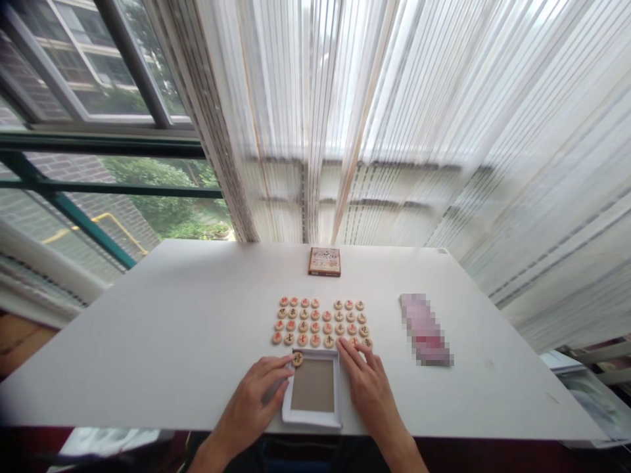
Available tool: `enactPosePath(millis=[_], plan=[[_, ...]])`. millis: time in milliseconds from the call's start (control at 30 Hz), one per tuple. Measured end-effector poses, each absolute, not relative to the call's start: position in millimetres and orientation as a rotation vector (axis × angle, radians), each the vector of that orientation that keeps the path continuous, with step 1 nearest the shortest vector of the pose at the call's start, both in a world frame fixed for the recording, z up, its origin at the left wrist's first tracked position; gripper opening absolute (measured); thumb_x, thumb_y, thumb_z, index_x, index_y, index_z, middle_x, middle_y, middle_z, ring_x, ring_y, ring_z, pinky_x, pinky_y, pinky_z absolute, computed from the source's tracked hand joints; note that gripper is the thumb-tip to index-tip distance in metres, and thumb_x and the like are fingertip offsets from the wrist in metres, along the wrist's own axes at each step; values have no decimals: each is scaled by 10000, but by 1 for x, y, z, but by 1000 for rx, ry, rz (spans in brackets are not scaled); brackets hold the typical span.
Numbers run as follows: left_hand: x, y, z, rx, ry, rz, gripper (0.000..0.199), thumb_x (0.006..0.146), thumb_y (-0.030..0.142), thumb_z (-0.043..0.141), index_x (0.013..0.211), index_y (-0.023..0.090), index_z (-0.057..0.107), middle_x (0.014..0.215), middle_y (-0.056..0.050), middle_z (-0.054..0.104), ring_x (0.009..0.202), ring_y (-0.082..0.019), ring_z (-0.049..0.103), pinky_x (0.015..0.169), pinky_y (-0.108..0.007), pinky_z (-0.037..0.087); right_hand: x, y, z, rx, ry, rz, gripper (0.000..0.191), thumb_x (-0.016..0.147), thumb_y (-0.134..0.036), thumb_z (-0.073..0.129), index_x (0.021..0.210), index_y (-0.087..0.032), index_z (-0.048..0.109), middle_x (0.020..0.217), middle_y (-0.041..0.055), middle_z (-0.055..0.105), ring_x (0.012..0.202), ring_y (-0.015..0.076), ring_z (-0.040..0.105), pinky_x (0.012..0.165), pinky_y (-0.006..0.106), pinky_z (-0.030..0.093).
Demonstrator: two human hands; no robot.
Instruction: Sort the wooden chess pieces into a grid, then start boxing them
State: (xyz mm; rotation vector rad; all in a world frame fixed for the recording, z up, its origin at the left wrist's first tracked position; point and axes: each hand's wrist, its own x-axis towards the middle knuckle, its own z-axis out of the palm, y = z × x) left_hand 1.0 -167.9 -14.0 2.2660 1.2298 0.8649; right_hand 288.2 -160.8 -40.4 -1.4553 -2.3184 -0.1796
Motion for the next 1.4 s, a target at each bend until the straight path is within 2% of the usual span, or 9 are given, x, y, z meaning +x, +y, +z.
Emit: enactPosePath(millis=[200,533,700,867,1067,1400], plan=[[2,-167,-15,2252,1228,891,214,970,185,526,1124,266,651,1298,-47,654,1206,-245,577,1023,-452,497,294,-170,-43,-1484,-2360,-128,681,852,45,387,1477,-220,451,1483,-1,524,1161,267,562,886,405,503],[2,-168,-14,2270,1226,872,213,962,181,538,1132,254,644,1299,-58,639,1205,-244,573,1023,-454,485,319,-189,-32,-1411,-2452,22,643,917,-39,446,1520,-249,371,1477,28,531,1166,252,590,906,402,540],[3,-167,-14,2256,1227,895,213,962,178,534,1129,255,641,1296,-61,639,1207,-248,573,1021,-458,486,332,-189,-27,-1380,-2398,141,462,969,-146,479,1411,-278,518,1382,72,611,1186,253,612,967,433,549],[2,-167,-14,2247,1227,885,213,962,187,541,1142,260,630,1305,-55,634,1217,-241,567,1028,-453,481,332,-178,-26,-1348,-2232,221,299,965,-243,552,1251,-275,631,1304,106,628,1132,265,651,931,415,583],[3,-168,-12,2250,1218,891,218,966,195,529,1149,249,635,1296,-78,636,1211,-254,570,1023,-471,483,328,-160,-17,-1250,-2287,292,220,984,-223,525,1167,-239,646,1103,102,712,1006,239,681,869,379,599],[4,-168,-11,2251,1227,899,218,948,174,548,1133,245,639,1283,-70,645,1196,-242,585,1011,-446,493,333,-146,5,-1148,-2490,230,231,983,-219,522,1154,-230,677,1071,100,737,953,219,717,833,337,605]])
